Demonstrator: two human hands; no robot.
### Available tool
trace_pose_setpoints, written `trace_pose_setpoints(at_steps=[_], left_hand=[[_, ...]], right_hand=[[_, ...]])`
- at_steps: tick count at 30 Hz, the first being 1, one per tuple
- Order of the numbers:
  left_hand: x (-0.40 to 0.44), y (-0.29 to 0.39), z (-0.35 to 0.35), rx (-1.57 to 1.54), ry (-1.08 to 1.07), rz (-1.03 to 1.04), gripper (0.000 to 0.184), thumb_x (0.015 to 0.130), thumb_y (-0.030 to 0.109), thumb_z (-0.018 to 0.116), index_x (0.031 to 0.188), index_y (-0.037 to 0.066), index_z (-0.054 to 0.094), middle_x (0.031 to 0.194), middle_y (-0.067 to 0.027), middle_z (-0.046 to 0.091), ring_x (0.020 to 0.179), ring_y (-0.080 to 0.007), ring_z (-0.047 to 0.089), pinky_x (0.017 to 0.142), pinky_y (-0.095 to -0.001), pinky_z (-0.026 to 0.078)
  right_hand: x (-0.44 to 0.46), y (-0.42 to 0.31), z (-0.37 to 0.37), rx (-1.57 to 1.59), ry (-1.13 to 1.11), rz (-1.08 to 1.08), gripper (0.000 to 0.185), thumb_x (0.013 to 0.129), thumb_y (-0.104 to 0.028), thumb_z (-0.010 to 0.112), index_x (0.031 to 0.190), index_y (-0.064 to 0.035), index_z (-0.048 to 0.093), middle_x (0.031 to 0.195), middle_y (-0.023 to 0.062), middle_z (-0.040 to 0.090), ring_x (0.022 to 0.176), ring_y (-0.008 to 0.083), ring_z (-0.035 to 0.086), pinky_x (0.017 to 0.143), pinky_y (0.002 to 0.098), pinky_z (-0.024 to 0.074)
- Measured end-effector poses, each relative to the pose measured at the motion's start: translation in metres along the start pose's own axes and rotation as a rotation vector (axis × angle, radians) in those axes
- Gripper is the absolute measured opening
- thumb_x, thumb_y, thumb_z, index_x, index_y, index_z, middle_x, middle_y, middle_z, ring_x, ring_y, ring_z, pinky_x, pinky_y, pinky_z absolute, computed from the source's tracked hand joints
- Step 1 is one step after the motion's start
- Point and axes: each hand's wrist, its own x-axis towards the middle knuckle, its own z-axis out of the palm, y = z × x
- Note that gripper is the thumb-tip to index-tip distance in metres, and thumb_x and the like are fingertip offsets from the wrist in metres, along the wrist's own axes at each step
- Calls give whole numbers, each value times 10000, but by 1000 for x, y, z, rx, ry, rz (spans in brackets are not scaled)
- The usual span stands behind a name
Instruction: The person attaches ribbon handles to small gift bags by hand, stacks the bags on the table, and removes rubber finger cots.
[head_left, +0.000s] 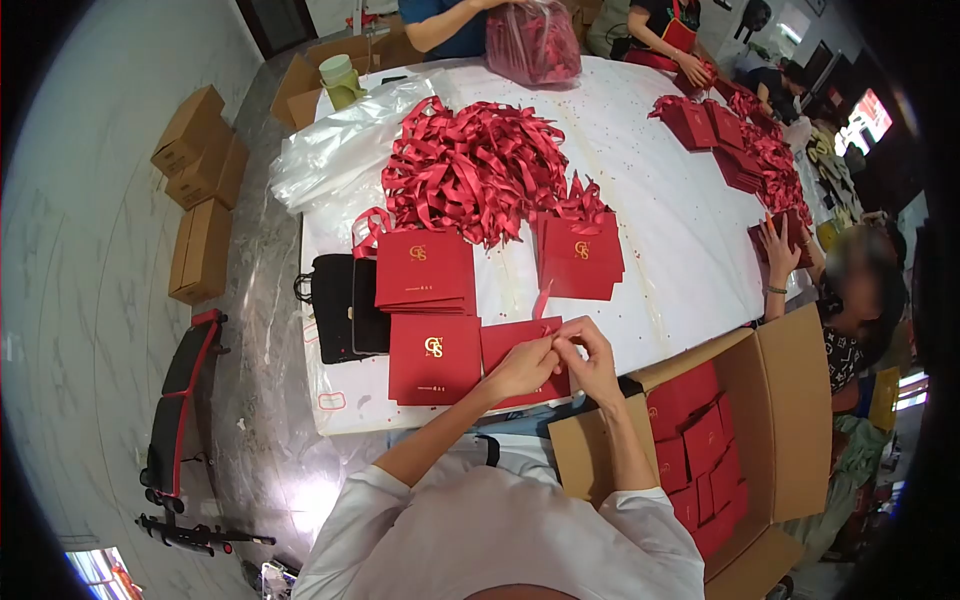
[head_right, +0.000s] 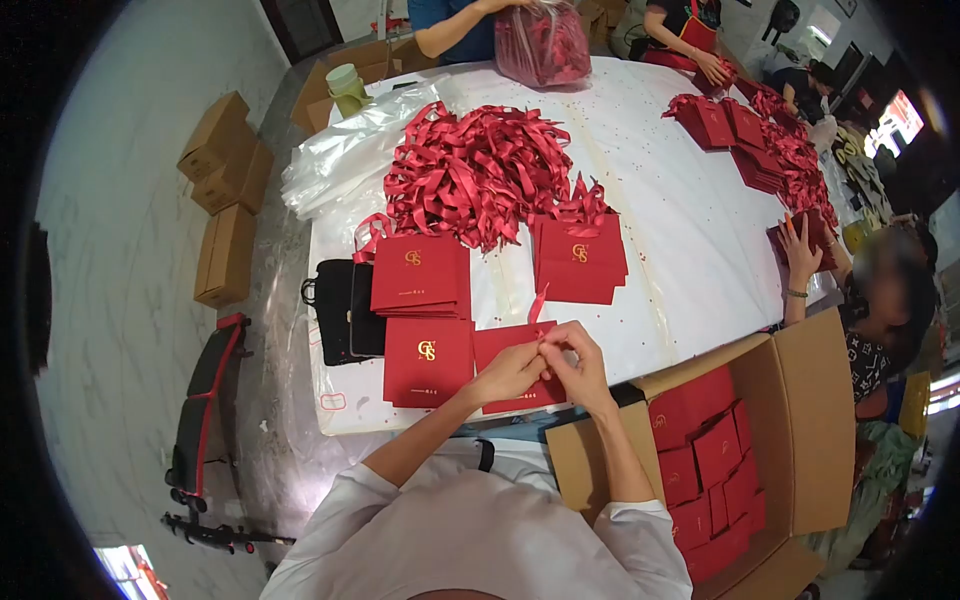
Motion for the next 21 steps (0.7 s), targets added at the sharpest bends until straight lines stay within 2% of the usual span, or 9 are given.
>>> trace_pose_setpoints(at_steps=[1,3,4,9,14,17,19,20,21], left_hand=[[-3,0,4,-5,-5,-4,281,1003,208,465,1148,-15,555,956,-124,638,812,-208,631,728,-328,503],[-12,7,12,200,226,224,273,976,227,512,1121,1,559,1063,-192,629,1015,-342,614,858,-435,472],[-19,17,9,57,186,135,265,935,226,587,1101,21,568,1041,-190,598,1021,-362,565,886,-448,443],[-44,-3,2,472,483,311,269,832,129,664,1073,46,577,991,-162,568,924,-356,539,827,-429,461],[-64,-11,15,766,458,100,435,738,101,731,1124,-13,564,1143,-183,541,1032,-351,521,868,-438,464],[-60,-23,33,848,436,134,516,731,106,735,1197,-16,552,1196,-197,533,1069,-353,511,899,-436,460],[-57,-23,39,825,415,106,560,729,101,731,1244,-10,540,1226,-194,527,1097,-347,503,921,-433,454],[-55,-24,40,763,369,120,548,743,90,723,1247,-18,537,1249,-202,518,1112,-361,496,947,-435,445],[-53,-21,38,701,324,135,535,757,79,716,1250,-26,534,1272,-211,510,1127,-375,489,973,-436,436]], right_hand=[[-1,-1,-1,101,31,80,62,935,-55,610,975,-14,585,954,53,605,820,110,566,671,246,491],[-1,-1,-11,177,83,50,49,957,-46,565,966,-34,519,923,49,617,810,87,564,699,246,482],[-1,-5,-18,204,104,13,52,957,-35,557,952,-37,505,905,54,618,812,85,566,710,247,479],[-8,-19,-49,258,198,53,95,917,4,618,946,-29,533,830,36,607,717,79,583,649,209,483],[-10,-15,-36,84,99,184,121,874,-22,694,954,-22,604,778,-22,590,697,34,542,600,183,453],[-9,-2,0,-132,13,154,118,884,-32,672,983,7,621,808,35,651,734,86,603,643,240,497],[-8,1,17,-282,22,137,121,882,-35,662,984,14,621,835,112,675,752,176,658,674,288,520],[-8,16,20,-366,24,99,127,870,-49,661,975,12,626,872,161,669,761,283,667,679,342,523],[-7,22,21,-365,24,105,127,870,-49,661,975,12,626,872,161,669,761,283,667,679,342,523]])
